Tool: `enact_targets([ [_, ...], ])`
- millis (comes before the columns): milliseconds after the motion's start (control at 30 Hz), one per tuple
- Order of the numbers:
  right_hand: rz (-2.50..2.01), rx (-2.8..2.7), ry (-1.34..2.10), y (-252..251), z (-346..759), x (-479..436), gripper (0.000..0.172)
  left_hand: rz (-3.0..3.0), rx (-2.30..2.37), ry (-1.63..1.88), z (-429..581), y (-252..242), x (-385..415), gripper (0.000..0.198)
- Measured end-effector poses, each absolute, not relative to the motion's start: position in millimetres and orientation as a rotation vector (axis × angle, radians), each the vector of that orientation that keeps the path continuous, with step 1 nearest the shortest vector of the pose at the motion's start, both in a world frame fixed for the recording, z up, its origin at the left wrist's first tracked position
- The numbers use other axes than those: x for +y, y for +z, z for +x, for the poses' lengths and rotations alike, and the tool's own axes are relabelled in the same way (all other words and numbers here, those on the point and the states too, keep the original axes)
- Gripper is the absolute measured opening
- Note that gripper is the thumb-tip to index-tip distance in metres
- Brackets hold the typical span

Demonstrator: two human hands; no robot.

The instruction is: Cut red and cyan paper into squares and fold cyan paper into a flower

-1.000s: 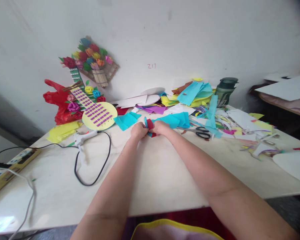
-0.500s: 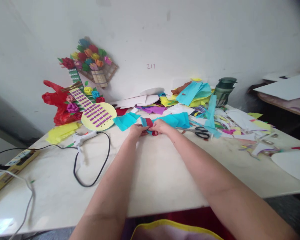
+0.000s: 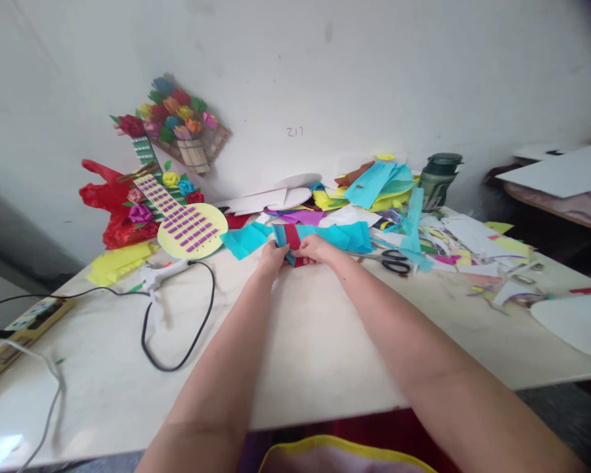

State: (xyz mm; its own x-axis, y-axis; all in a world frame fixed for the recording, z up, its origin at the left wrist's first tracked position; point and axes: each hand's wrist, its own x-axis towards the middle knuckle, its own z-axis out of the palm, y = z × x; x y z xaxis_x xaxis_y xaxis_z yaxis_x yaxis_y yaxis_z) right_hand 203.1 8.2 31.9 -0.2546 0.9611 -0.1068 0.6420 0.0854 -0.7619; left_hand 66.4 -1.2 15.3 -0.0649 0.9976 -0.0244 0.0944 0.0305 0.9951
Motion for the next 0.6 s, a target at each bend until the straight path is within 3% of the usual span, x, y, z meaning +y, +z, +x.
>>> enact_targets([
  [367, -1.461, -1.794, 1.267, 31, 217, 11, 0.027, 0.955, 1.116, 1.152, 70, 22, -11, 0.010],
  [600, -1.438, -1.751, 1.273, 29, 217, 9, 0.024, 0.927, 0.911, 1.304, 78, 15, -9, 0.013],
])
